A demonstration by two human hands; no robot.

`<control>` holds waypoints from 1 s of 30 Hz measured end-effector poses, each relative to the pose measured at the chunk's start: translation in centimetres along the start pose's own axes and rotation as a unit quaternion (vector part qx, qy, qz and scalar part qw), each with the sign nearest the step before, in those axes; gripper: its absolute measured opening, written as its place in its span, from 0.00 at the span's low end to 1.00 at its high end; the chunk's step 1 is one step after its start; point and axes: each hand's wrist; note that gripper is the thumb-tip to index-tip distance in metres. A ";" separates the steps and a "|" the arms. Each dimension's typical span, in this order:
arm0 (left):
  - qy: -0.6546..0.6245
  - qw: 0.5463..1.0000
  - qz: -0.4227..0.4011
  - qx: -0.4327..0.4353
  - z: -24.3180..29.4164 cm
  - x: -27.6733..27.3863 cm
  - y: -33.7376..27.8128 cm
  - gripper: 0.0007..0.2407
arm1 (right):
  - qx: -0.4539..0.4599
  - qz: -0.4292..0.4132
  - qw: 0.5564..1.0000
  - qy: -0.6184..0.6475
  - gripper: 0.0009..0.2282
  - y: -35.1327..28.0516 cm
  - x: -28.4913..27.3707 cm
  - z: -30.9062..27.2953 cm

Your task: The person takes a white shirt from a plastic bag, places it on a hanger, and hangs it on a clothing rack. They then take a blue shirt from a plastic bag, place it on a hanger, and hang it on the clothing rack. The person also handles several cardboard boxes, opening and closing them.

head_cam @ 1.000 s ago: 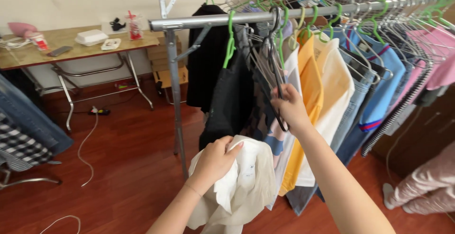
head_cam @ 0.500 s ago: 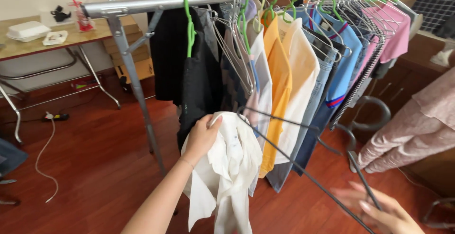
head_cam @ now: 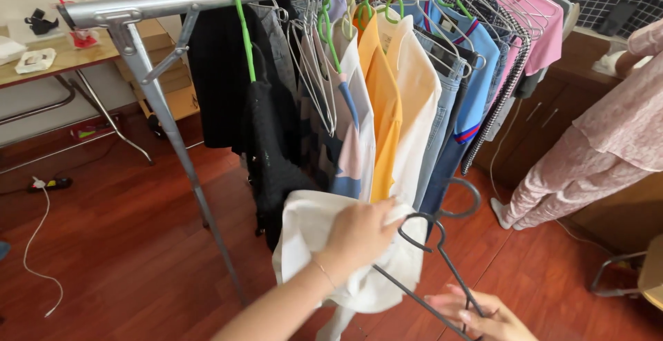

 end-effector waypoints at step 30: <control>0.236 0.927 0.287 0.043 -7.1 -16.5 -9.8 0.22 | -0.107 -0.235 0.966 -0.008 0.21 7.2 -8.2 0.4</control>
Point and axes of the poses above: each hand's wrist, its own y-axis towards the middle knuckle, its own x-axis out of the palm, z = x × y, and after that the axes turned 2 degrees about -z, right-handed
